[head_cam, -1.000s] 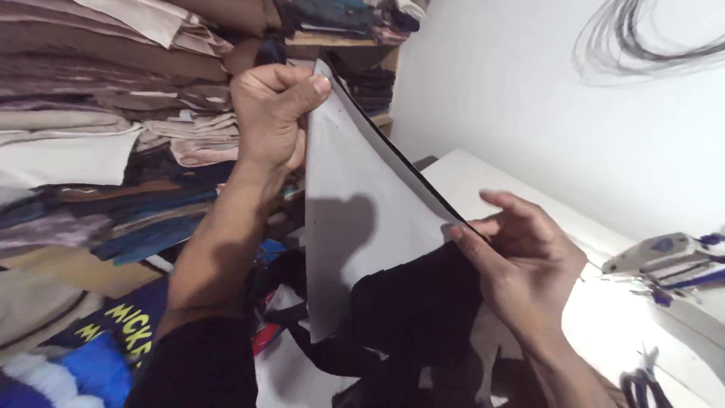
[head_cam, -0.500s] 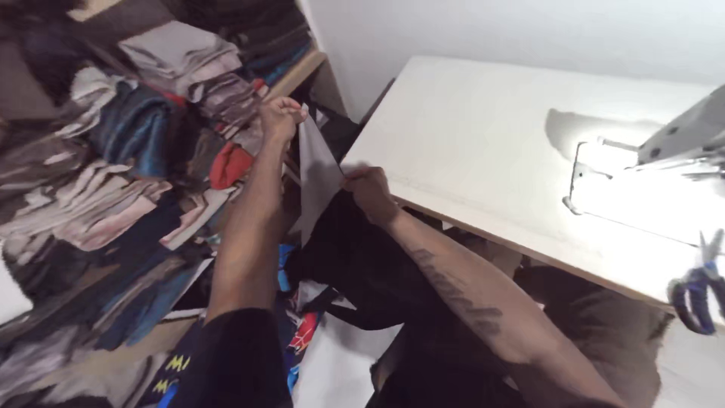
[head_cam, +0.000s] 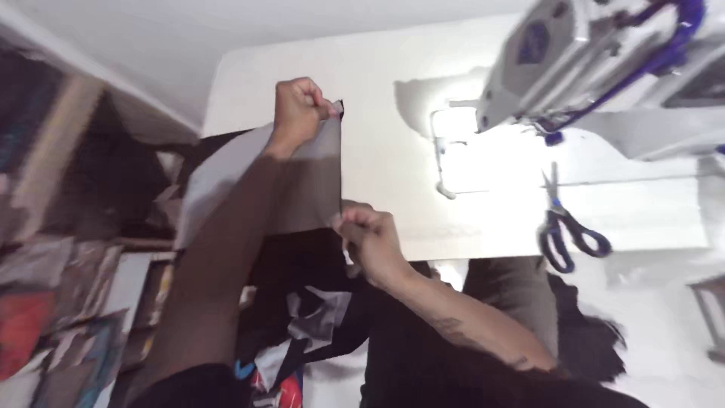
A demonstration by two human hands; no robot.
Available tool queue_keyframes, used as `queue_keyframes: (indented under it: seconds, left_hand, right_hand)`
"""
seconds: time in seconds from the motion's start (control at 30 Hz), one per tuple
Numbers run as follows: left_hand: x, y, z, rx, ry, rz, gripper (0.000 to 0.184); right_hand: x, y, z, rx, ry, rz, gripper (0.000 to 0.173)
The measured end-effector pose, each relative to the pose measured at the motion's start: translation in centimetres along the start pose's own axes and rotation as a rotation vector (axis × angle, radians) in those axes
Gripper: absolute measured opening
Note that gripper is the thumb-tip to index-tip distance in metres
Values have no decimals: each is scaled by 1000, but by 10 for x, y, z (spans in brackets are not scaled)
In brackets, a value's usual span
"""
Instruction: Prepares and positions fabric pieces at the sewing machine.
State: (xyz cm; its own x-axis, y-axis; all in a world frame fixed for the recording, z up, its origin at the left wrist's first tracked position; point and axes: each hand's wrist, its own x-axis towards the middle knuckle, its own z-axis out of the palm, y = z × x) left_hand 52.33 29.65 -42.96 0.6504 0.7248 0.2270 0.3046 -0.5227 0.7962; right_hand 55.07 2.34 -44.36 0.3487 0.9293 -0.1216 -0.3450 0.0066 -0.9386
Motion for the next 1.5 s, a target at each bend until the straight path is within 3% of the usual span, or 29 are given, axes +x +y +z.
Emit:
queue_keyframes:
  seconds: [0.17,0.3,0.5,0.63,0.8,0.93,1.07,1.27,1.33,1.5]
  left_hand:
    - [-17,99,129,-274,-271,164,21]
    - [-29,126,182,-46,-371,131,26]
    - [-33,130,181,257,-350,6,31]
    - [-28,126,184,236,-336,-14,22]
    - [-20,135,185,253,-339,-14,21]
    - [-17,147,187,377,-275,-98,19]
    - [-15,145,187,368,-213,-50,18]
    - [-13,145,188,425,-246,-52,15]
    - [-18,142,189,416,-235,10,13]
    - [-49,110,195,477,-222,491,30]
  right_hand:
    - [-110,-11,-114,-92,122,-96,12]
    - [-162,8,-158,-40,315,-83,8]
    - [-160,18,-170,-52,363,-122,7]
    - [-152,15,-186,26,371,1,8]
    - [-150,12,-194,47,394,13,8]
    - [-144,11,-194,-26,454,-129,8]
    - [-136,14,-195,-207,507,-273,10]
    - [-136,14,-195,-268,507,-281,8]
    - [-138,13,-194,-282,502,-279,9]
    - [-145,3,-198,-516,421,-287,12]
